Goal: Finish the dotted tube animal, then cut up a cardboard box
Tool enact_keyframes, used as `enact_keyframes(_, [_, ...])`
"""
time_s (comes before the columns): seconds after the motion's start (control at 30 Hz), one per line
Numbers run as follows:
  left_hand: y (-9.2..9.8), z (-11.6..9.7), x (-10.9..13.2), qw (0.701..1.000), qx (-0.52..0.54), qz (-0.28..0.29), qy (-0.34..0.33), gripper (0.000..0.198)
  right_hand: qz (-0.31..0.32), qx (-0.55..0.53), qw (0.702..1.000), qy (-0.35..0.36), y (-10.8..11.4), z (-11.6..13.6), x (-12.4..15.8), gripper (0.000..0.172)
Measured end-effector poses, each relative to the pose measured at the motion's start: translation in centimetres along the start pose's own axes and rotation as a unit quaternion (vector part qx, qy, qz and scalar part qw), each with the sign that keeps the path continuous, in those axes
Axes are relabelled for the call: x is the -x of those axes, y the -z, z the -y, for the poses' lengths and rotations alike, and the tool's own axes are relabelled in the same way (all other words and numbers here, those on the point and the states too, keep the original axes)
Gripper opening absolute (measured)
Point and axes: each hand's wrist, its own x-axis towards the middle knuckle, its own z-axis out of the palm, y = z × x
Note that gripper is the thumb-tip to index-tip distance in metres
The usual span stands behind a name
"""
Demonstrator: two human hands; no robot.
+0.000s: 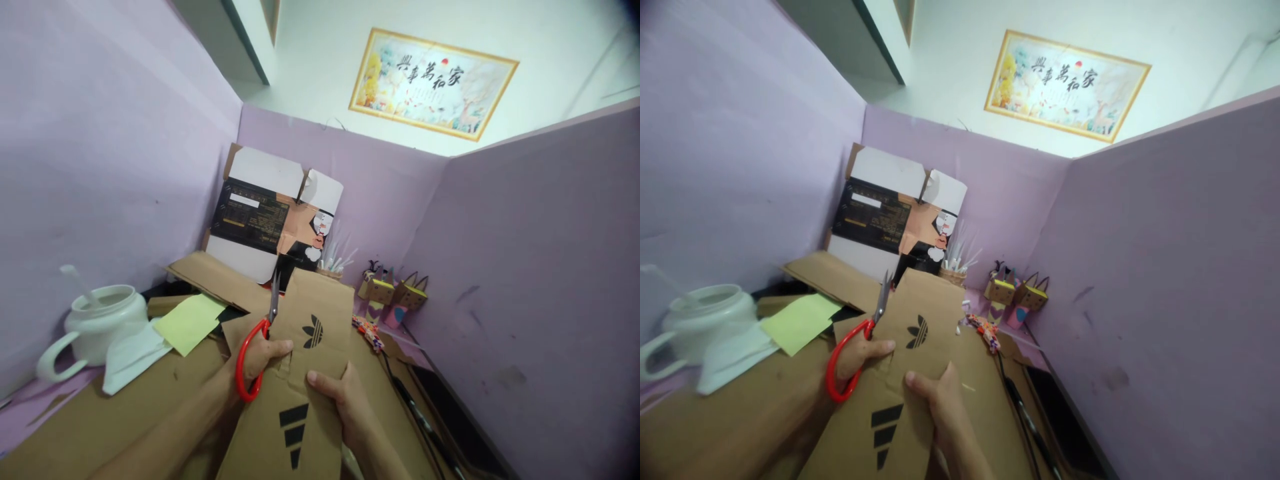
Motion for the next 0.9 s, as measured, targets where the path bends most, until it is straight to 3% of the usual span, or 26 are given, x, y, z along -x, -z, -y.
enact_keyframes(0.23, [-0.3,-0.2,0.1,0.994,-0.073,-0.016,-0.077,0.034,0.012,-0.08,0.995,-0.057,-0.1,-0.4,0.1,0.058])
enact_keyframes(0.4, [0.4,-0.9,-0.2,0.967,-0.193,-0.096,-0.133,0.028,-0.041,-0.093,0.994,-0.048,1.4,0.7,-0.8,0.05])
enact_keyframes(0.47, [0.9,-1.3,0.1,0.942,-0.274,-0.12,-0.151,0.03,-0.076,-0.08,0.994,-0.007,2.2,1.4,-1.1,0.047])
enact_keyframes(0.53, [1.5,-1.6,0.5,0.897,-0.381,-0.124,-0.186,0.03,-0.105,-0.067,0.991,0.053,2.9,2.1,-1.3,0.05])
enact_keyframes(0.63, [1.7,-1.7,1.2,0.859,-0.465,-0.073,-0.203,0.031,-0.129,-0.071,0.981,0.125,3.3,2.5,-1.1,0.061])
enact_keyframes(0.73, [1.2,-1.6,1.6,0.835,-0.51,-0.022,-0.207,0.034,-0.126,-0.09,0.976,0.151,3.4,2.6,-0.7,0.069])
enact_keyframes(0.8, [0.8,-1.9,1.7,0.816,-0.535,-0.044,-0.213,0.037,-0.116,-0.099,0.976,0.154,3.4,2.7,-0.4,0.071])
enact_keyframes(0.9, [0.5,-3.1,1.8,0.784,-0.549,-0.126,-0.26,0.042,-0.125,-0.115,0.97,0.174,3.4,2.8,-0.5,0.074])
